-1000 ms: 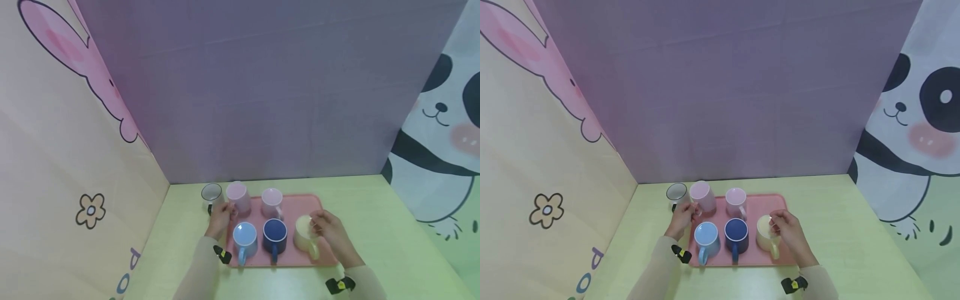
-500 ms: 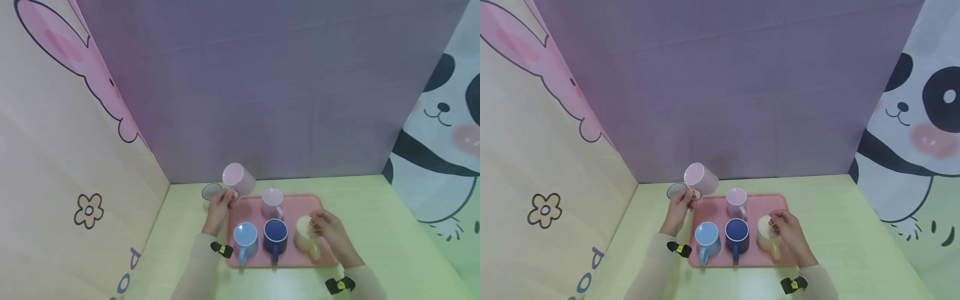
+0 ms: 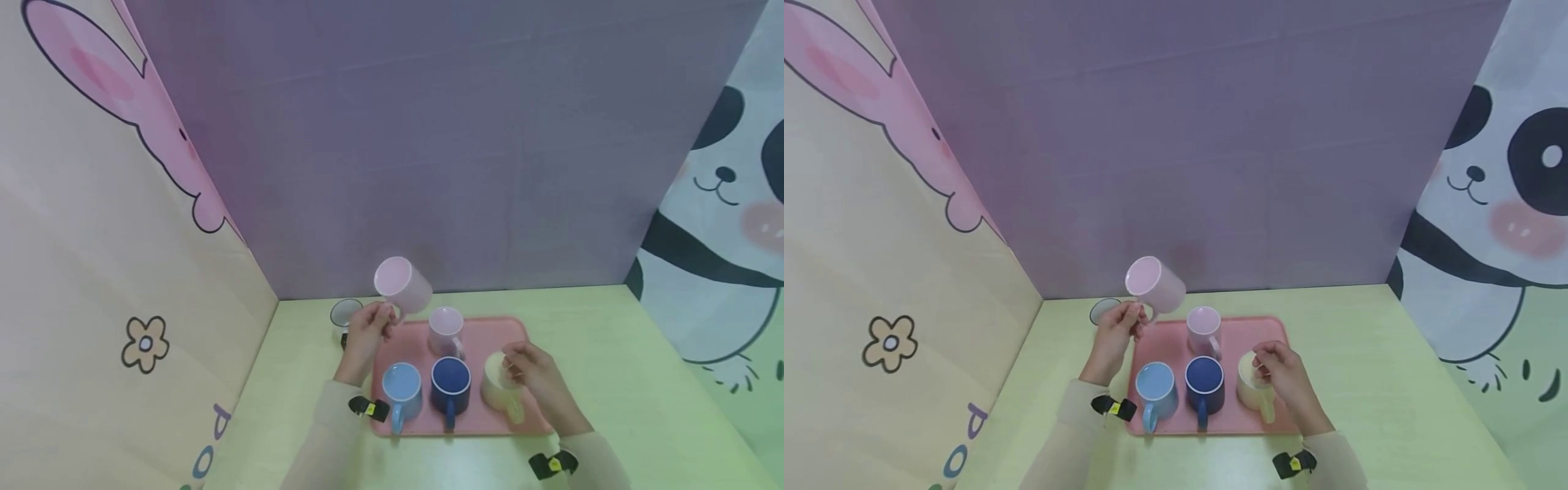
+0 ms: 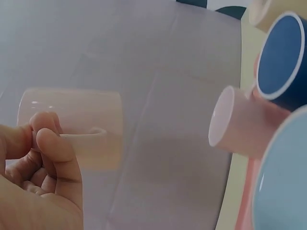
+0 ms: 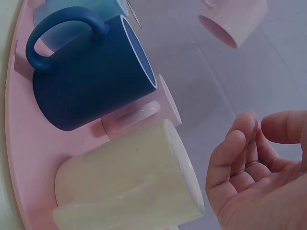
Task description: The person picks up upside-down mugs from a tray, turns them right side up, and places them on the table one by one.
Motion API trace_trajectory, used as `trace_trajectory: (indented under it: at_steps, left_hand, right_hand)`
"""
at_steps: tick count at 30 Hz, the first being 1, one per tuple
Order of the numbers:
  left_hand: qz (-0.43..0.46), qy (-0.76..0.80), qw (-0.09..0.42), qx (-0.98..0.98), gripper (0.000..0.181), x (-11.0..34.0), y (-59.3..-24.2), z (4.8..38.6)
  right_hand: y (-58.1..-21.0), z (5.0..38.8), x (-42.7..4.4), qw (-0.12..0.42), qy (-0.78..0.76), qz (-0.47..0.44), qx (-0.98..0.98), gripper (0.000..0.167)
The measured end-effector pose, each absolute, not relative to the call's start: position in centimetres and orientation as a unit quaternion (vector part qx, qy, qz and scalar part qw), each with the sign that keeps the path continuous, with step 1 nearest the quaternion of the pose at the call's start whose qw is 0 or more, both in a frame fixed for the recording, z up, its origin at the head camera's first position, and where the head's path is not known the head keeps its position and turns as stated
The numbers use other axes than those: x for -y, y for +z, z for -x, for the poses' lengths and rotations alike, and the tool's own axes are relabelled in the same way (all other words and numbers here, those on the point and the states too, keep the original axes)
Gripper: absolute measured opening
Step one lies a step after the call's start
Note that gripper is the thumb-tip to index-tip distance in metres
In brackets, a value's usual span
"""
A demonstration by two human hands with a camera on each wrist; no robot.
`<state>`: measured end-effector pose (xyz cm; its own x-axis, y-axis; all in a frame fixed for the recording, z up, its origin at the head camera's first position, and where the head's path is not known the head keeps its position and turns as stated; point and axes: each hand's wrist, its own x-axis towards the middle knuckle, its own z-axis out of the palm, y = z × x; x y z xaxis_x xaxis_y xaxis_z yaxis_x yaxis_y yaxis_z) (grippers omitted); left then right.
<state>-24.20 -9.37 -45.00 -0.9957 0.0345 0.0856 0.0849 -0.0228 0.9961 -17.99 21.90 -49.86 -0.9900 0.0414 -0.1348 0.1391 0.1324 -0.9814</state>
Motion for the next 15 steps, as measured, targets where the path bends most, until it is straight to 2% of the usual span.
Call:
trace_trajectory:
  at_steps: [8, 15]
  left_hand:
    - [0.063, -0.706, 0.010, 0.705, 0.034, 8.2, -44.3, 23.4]
    - [0.064, -0.790, -0.049, 0.608, 0.030, 6.6, -44.4, 22.6]
  right_hand:
    - [-49.5, 17.9, -21.2, 0.045, -0.659, -0.061, -0.748, 0.031]
    - [-49.4, 17.7, -20.4, 0.047, -0.654, -0.063, -0.752, 0.030]
